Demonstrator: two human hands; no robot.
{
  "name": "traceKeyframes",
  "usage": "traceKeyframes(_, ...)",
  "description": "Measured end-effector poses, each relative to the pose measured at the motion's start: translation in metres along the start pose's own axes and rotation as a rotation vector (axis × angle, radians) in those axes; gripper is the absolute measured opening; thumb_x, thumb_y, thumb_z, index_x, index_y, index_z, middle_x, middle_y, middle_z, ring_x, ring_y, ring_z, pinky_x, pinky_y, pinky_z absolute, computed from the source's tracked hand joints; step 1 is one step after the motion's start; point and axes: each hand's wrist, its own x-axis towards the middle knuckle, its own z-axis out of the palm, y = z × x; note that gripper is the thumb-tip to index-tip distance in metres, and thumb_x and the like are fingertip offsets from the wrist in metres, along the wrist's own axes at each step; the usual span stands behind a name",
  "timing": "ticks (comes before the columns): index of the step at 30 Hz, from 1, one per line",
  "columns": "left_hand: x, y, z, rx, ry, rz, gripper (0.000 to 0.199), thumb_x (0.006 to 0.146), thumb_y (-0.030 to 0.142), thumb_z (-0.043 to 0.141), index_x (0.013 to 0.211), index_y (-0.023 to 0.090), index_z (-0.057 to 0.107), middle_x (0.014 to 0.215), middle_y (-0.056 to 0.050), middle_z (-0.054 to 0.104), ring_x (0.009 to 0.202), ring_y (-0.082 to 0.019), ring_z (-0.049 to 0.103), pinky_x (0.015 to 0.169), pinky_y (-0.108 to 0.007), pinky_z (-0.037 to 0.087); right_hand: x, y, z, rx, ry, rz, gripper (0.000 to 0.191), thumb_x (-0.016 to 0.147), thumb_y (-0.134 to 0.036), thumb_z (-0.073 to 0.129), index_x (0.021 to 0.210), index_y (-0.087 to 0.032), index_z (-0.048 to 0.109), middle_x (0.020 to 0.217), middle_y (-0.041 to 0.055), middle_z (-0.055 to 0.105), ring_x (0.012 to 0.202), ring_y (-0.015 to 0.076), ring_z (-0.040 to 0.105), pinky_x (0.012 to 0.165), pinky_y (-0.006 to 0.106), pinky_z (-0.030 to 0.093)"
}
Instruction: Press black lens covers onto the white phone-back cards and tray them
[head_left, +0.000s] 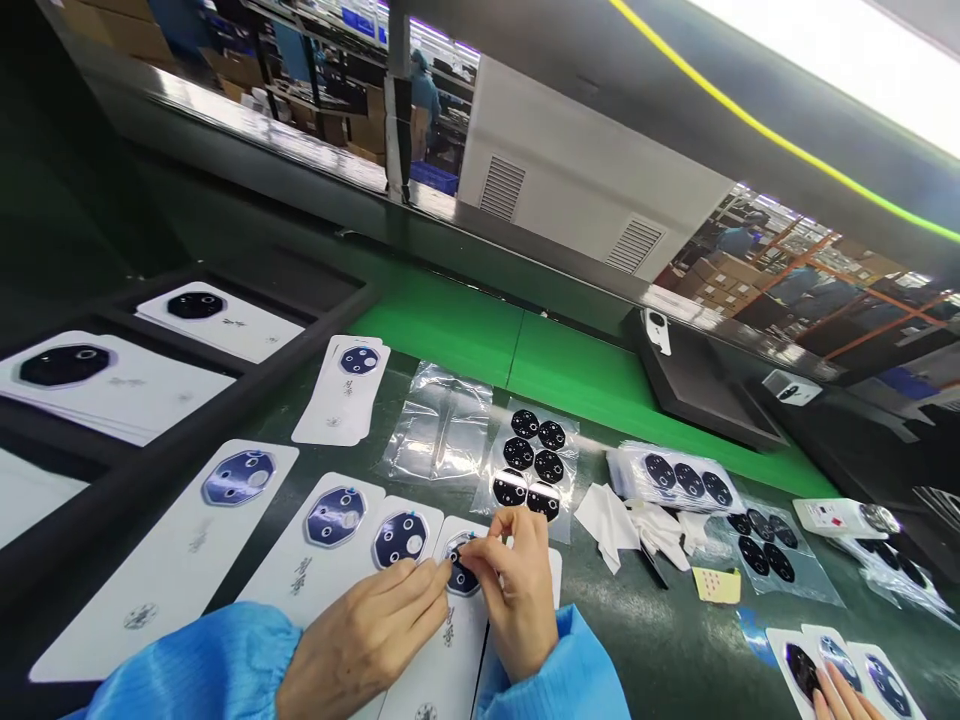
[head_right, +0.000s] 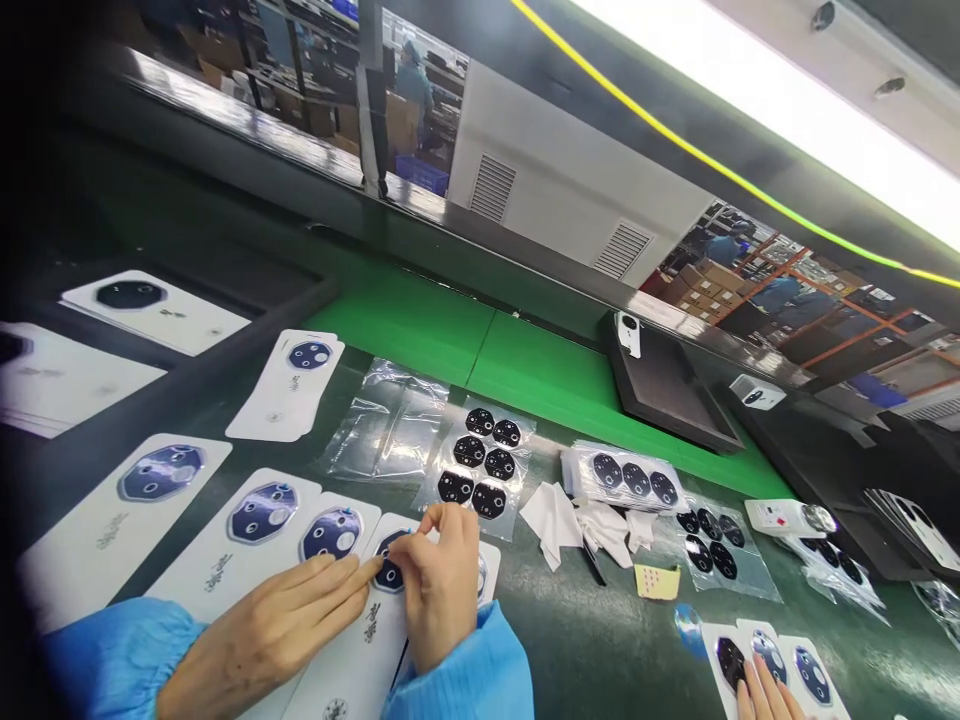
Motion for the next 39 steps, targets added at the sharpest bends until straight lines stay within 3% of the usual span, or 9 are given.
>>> traceKeyframes(5, 0.0, 0.0, 0.001, -0.005, 0.03, -0.014, 0.048, 0.097, -0.002, 0.02, 0.08, 0.014, 0.062, 0.079, -0.002, 0.074, 0.074, -0.01, 0.065, 0.078, -0.025, 0.043, 0.002, -0.001, 0.014, -0.119, -0.006, -0.064, 0.023, 0.082, 0.002, 0.053, 0.072, -0.018, 0.061, 0.082, 0.0022, 0.047, 0.076, 0.0174, 0.043, 0.063, 0.029, 0.037)
traceKeyframes(11, -0.004, 0.0, 0.001, -0.028, -0.002, -0.012, 0.047, 0.097, -0.001, 0.02, 0.083, 0.014, 0.062, 0.084, -0.001, 0.073, 0.077, -0.01, 0.063, 0.08, -0.026, 0.043, 0.008, 0.004, 0.005, -0.041, -0.01, 0.058, 0.023, 0.079, -0.001, 0.059, 0.072, -0.022, 0.064, 0.08, -0.0002, 0.044, 0.078, 0.0175, 0.044, 0.068, 0.031, 0.039)
traceKeyframes(17, -0.002, 0.0, 0.002, -0.036, 0.02, -0.007, 0.046, 0.097, -0.001, 0.021, 0.08, 0.015, 0.06, 0.081, -0.002, 0.072, 0.075, -0.012, 0.062, 0.078, -0.027, 0.044, 0.005, -0.001, 0.009, -0.157, -0.035, -0.049, 0.024, 0.079, 0.002, 0.055, 0.07, -0.019, 0.062, 0.082, 0.0019, 0.047, 0.077, 0.0174, 0.044, 0.065, 0.03, 0.037)
traceKeyframes(23, -0.002, 0.0, 0.002, -0.032, 0.02, -0.003, 0.045, 0.097, -0.001, 0.021, 0.081, 0.014, 0.061, 0.08, -0.002, 0.072, 0.074, -0.011, 0.063, 0.077, -0.026, 0.044, 0.006, -0.006, 0.009, -0.176, -0.025, -0.021, 0.025, 0.081, 0.001, 0.055, 0.069, -0.02, 0.062, 0.083, 0.0024, 0.047, 0.078, 0.0179, 0.044, 0.065, 0.03, 0.037)
traceKeyframes(28, -0.001, 0.001, 0.001, -0.039, 0.021, -0.009, 0.047, 0.098, 0.0, 0.02, 0.079, 0.014, 0.061, 0.079, -0.002, 0.072, 0.073, -0.011, 0.064, 0.076, -0.026, 0.045, 0.002, -0.008, 0.011, -0.321, -0.008, -0.111, 0.026, 0.083, 0.001, 0.053, 0.068, -0.02, 0.06, 0.079, 0.003, 0.049, 0.075, 0.0178, 0.042, 0.062, 0.029, 0.034)
traceKeyframes(39, 0.0, 0.0, 0.0, -0.05, 0.021, -0.008, 0.046, 0.098, 0.0, 0.021, 0.077, 0.014, 0.06, 0.077, -0.002, 0.071, 0.072, -0.011, 0.063, 0.075, -0.026, 0.045, 0.003, -0.009, 0.007, -0.379, -0.003, -0.123, 0.026, 0.085, -0.002, 0.053, 0.067, -0.021, 0.058, 0.079, 0.0035, 0.051, 0.075, 0.0187, 0.044, 0.063, 0.03, 0.034)
